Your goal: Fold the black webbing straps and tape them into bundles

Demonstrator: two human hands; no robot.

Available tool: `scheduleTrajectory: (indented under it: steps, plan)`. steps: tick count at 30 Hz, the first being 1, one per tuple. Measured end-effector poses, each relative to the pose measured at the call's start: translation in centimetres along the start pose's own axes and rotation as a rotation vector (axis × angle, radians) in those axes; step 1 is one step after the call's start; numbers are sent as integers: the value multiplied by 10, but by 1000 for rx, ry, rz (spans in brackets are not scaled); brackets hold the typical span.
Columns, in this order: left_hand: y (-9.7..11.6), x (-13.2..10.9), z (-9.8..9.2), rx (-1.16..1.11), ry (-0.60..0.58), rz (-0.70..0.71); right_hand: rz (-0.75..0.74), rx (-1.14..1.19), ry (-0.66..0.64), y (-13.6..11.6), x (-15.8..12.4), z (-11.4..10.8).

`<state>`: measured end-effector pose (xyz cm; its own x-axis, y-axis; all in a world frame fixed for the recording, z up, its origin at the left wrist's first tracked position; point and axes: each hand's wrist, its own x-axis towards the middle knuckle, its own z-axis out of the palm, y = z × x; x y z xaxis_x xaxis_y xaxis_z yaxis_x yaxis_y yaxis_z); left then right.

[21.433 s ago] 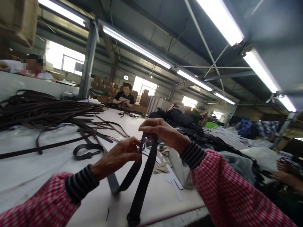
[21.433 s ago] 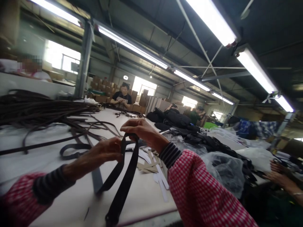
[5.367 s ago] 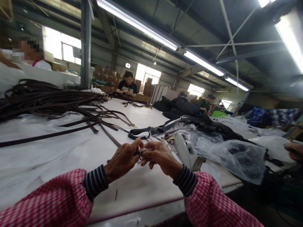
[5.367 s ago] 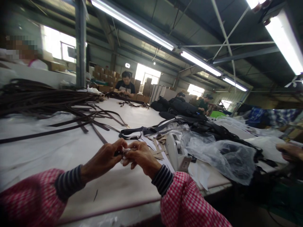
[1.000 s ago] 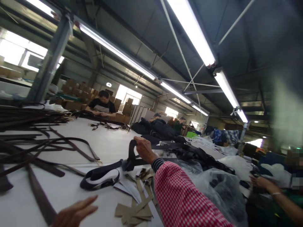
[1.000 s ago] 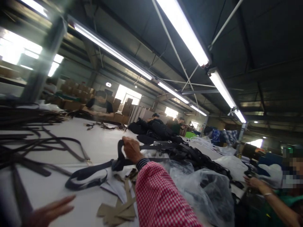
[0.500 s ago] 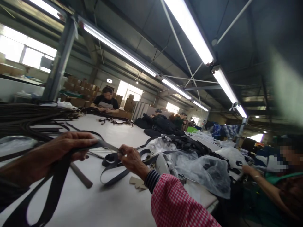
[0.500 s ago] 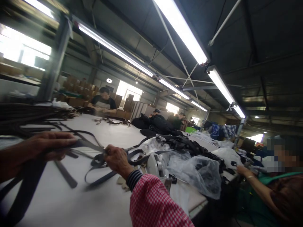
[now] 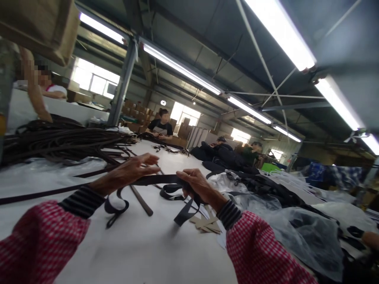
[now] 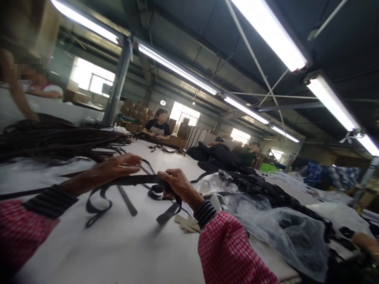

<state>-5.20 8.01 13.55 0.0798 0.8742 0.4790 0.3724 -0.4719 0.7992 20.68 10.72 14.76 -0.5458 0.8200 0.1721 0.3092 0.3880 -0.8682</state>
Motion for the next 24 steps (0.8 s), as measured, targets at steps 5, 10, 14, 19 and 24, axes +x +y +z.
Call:
scheduleTrajectory:
  steps: [5,10,14,19,24]
  plan:
    - [29,-19,54,-163,-208,113,-53,1,-93,-28,-4,16]
    - [45,-18,63,-6,-265,213,-58,73,-54,-34,-19,11]
    - [71,0,50,308,-210,339,-115,156,23,-27,-27,-12]
    - [82,35,35,36,62,263,-148,130,224,-15,-29,-49]
    - [85,55,44,-237,53,143,-310,57,485,-46,-6,-72]
